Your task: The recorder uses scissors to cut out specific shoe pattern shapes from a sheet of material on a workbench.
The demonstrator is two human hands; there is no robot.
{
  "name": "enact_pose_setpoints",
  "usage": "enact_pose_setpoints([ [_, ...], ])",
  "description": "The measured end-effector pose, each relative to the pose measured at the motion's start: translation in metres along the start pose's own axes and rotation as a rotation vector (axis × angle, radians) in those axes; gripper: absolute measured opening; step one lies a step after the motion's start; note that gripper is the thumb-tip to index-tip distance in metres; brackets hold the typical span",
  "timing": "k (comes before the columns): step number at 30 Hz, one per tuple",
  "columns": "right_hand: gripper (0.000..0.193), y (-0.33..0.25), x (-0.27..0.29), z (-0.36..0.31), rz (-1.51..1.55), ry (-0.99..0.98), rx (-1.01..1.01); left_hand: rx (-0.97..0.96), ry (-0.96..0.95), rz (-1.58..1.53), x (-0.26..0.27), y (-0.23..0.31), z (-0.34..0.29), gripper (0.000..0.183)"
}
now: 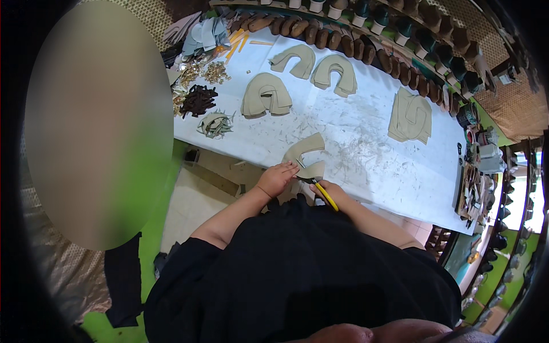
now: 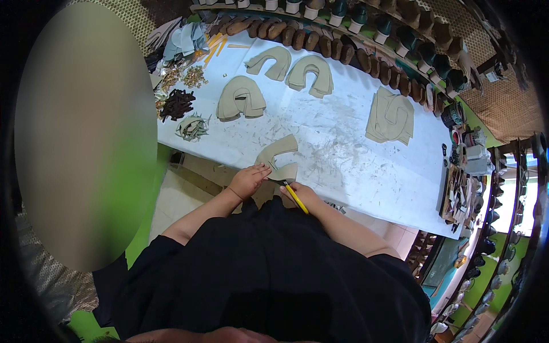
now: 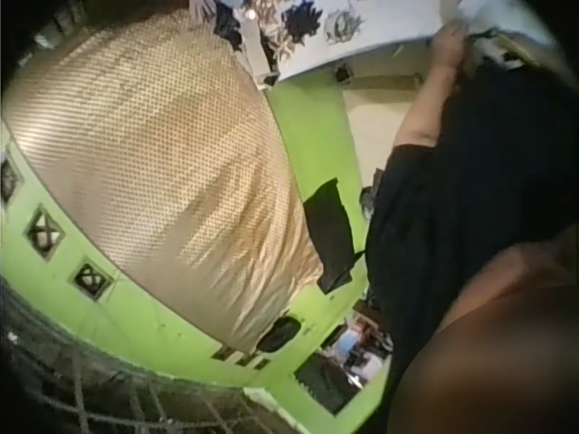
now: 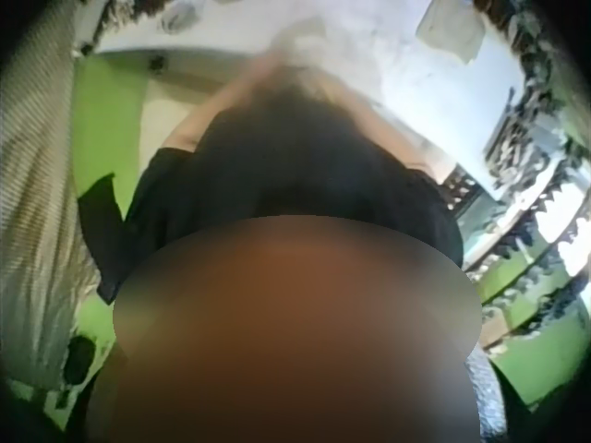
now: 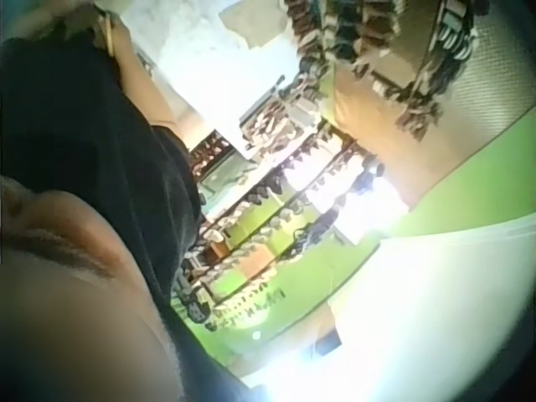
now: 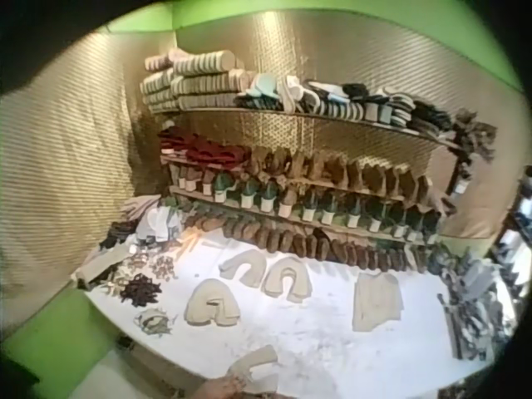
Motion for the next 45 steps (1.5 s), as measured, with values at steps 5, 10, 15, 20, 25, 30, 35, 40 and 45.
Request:
enact_pose_setpoints([
  [5,0.066,-0.006,-0.001,-0.005,-0.045,0.013,-0.040,0.088,0.043,0.005,0.001,0.009,-0.001,0.030],
  [10,0.067,-0.005,-0.005,-0.006,-0.003,0.019,-0.064,0.153,0.046,-0.020,0.003,0.016,0.000,0.029],
  [15,0.064,-0.002,-0.009,-0.004,-0.011,0.079,-0.015,0.178,0.033,-0.020,0.003,0.022,0.003,0.029],
  [20,0.065,-0.007,-0.011,-0.009,-0.027,0.068,-0.022,0.295,0.029,-0.025,-0.001,0.033,0.006,0.029],
  [25,0.068,-0.013,-0.005,-0.011,-0.008,-0.001,-0.077,0.304,0.040,-0.020,0.003,0.035,0.007,0.028],
  [30,0.071,-0.002,-0.010,-0.005,0.003,0.062,-0.024,0.203,0.054,-0.057,0.000,0.039,0.009,0.027],
  [35,0.070,-0.003,-0.006,-0.004,0.008,0.044,-0.005,0.179,0.030,-0.050,0.001,0.037,0.008,0.028],
  [40,0.068,0.004,-0.010,0.000,-0.035,0.068,0.030,-0.041,0.026,0.050,0.016,0.030,0.011,0.042],
  [45,0.068,0.001,-0.008,-0.001,-0.023,0.029,0.026,-0.115,-0.135,0.202,0.015,0.000,0.001,0.040],
])
Point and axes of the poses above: each hand's wrist, its own z-axis towards the middle knuckle, its own x-axis out of the back of the hand, y = z × x, the point moved 2 cm from there along z, towards the middle knuckle, and after that the axes turned 12 degrees about y, right-handed, at the moved point
